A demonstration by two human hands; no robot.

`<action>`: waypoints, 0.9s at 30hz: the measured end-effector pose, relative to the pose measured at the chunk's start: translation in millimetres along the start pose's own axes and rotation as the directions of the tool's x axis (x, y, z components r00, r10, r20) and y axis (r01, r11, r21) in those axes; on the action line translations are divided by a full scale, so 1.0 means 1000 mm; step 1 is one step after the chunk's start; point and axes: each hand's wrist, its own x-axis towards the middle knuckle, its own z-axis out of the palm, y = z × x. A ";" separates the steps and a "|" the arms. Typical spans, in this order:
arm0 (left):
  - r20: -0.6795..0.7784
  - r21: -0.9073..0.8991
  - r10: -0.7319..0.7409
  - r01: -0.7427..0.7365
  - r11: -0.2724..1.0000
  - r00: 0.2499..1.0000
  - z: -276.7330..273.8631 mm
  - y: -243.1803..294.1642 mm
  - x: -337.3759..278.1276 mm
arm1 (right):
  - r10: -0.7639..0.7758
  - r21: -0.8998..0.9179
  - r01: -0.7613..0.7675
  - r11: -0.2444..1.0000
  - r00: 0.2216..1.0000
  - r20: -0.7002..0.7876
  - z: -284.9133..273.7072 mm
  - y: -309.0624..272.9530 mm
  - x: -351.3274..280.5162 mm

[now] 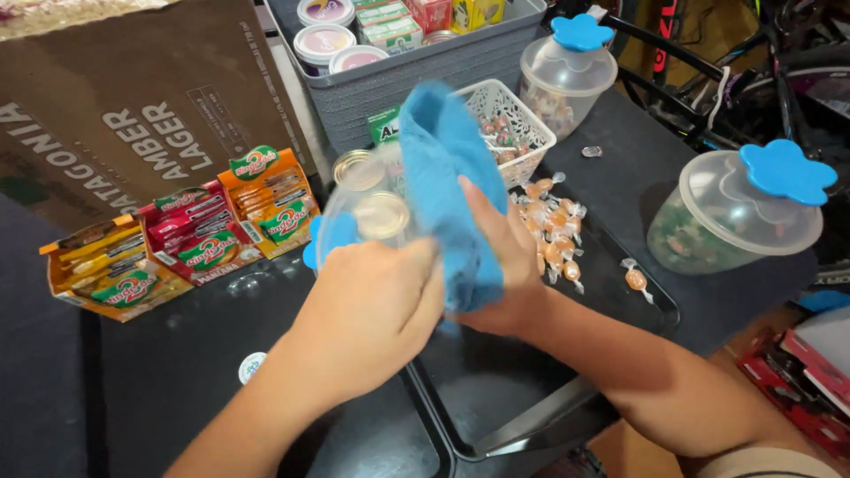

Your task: The person is organizing orange-wrapped candies by picking them up from a tray and placing them into a clear plastic container, occasionally using a blue cloth to wipe the container and the surrounding area.

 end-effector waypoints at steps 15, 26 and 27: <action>-0.426 -0.884 -0.383 -0.468 -0.019 0.820 0.048 -0.010 0.028 | 0.615 0.949 -0.284 0.139 0.776 0.142 0.022 -0.013 0.006; -0.618 0.283 0.451 -0.352 0.892 0.645 0.065 -0.022 0.031 | 0.826 0.989 -0.145 -0.033 0.553 0.109 0.019 0.014 0.018; -0.570 0.294 0.480 -0.381 0.877 0.667 0.066 -0.024 0.030 | 0.869 0.985 -0.163 0.054 0.494 0.034 0.015 0.024 0.023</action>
